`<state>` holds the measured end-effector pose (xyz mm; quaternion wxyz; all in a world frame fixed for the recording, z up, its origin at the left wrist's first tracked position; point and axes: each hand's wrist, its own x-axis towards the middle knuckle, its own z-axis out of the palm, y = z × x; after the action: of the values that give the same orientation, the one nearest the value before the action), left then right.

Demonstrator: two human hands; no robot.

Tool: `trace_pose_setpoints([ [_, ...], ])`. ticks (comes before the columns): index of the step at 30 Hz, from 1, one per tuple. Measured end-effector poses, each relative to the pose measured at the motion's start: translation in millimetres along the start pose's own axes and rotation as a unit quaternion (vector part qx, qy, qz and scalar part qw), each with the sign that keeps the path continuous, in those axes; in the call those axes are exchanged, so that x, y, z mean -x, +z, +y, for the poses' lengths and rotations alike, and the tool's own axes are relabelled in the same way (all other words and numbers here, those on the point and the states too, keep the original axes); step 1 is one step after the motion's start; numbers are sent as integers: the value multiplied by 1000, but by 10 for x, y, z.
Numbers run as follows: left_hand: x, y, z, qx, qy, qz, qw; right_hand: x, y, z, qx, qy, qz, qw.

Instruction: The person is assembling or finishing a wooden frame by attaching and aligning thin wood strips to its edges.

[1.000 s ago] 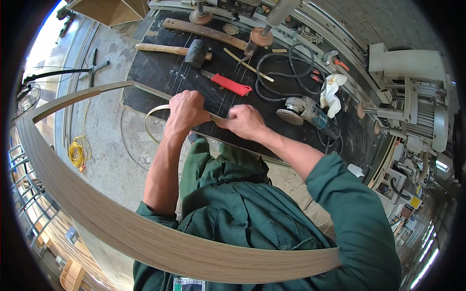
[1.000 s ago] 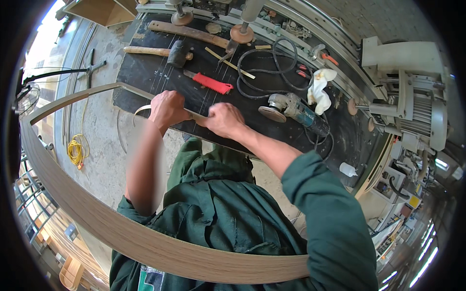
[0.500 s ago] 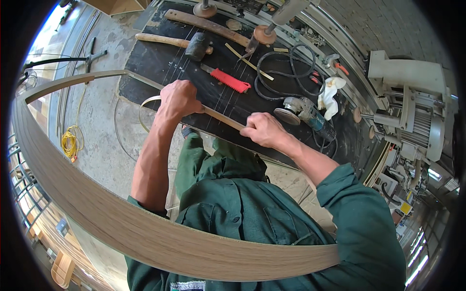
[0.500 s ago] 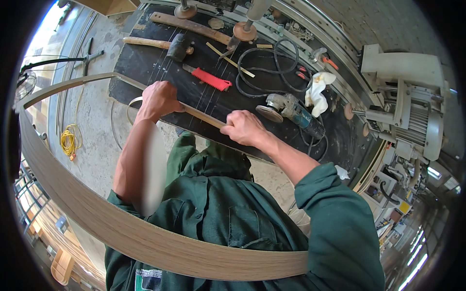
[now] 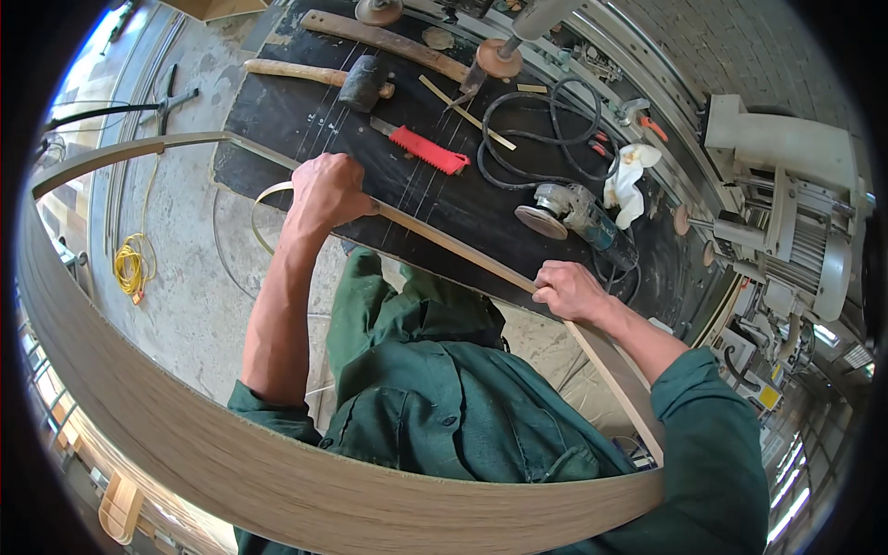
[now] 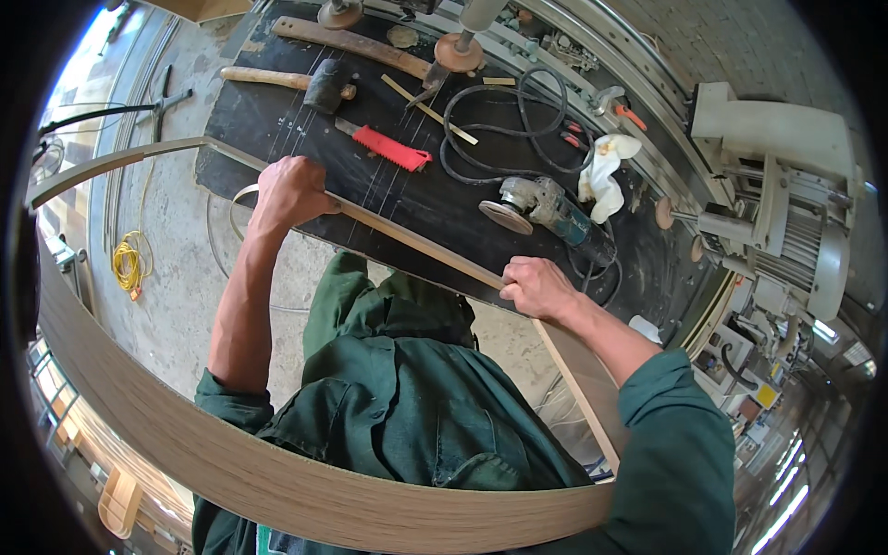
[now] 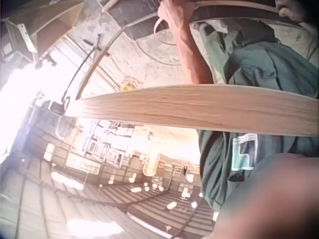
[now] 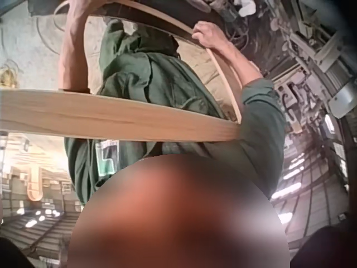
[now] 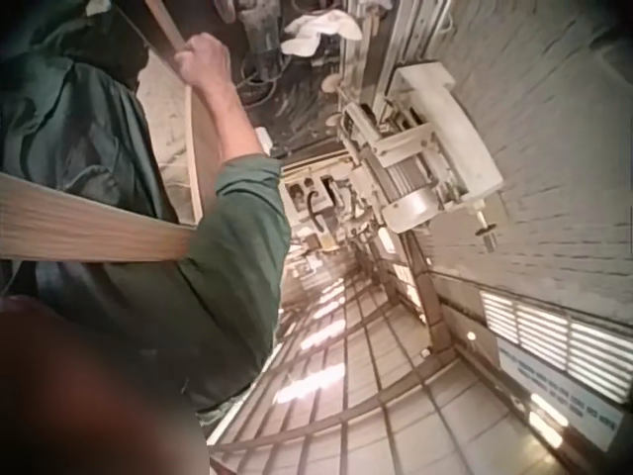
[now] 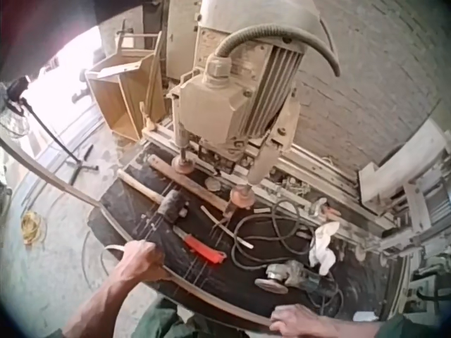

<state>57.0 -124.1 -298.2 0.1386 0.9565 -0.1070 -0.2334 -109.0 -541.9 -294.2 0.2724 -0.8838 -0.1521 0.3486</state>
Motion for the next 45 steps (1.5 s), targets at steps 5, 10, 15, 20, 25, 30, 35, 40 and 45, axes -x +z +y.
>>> trace_pose_setpoints([
  [5,8,-17,21,-8,-10,-14,1000,-472,102,-287,-78,-11,69,995],
  [10,-1,-2,-4,-4,11,-6,1000,-989,114,-743,-79,8,97,992],
  [15,4,54,-53,-27,35,30,999,-1597,160,-1156,-95,11,104,990],
  [20,-24,79,-126,-30,39,40,998,-2178,107,-1644,-30,5,102,994],
  [25,59,44,-220,-5,46,41,998,-2123,101,-1700,-32,0,93,995],
  [30,338,-288,-507,-45,35,66,996,-2011,123,-1722,-48,-7,97,994],
  [35,614,-726,-1011,57,107,114,986,-1916,274,-1627,63,-144,161,974],
  [40,716,-626,-788,-6,94,127,987,-1653,386,-1500,86,-137,149,976],
  [45,613,-390,-557,-85,88,157,980,-1489,289,-1399,110,-123,93,982],
])
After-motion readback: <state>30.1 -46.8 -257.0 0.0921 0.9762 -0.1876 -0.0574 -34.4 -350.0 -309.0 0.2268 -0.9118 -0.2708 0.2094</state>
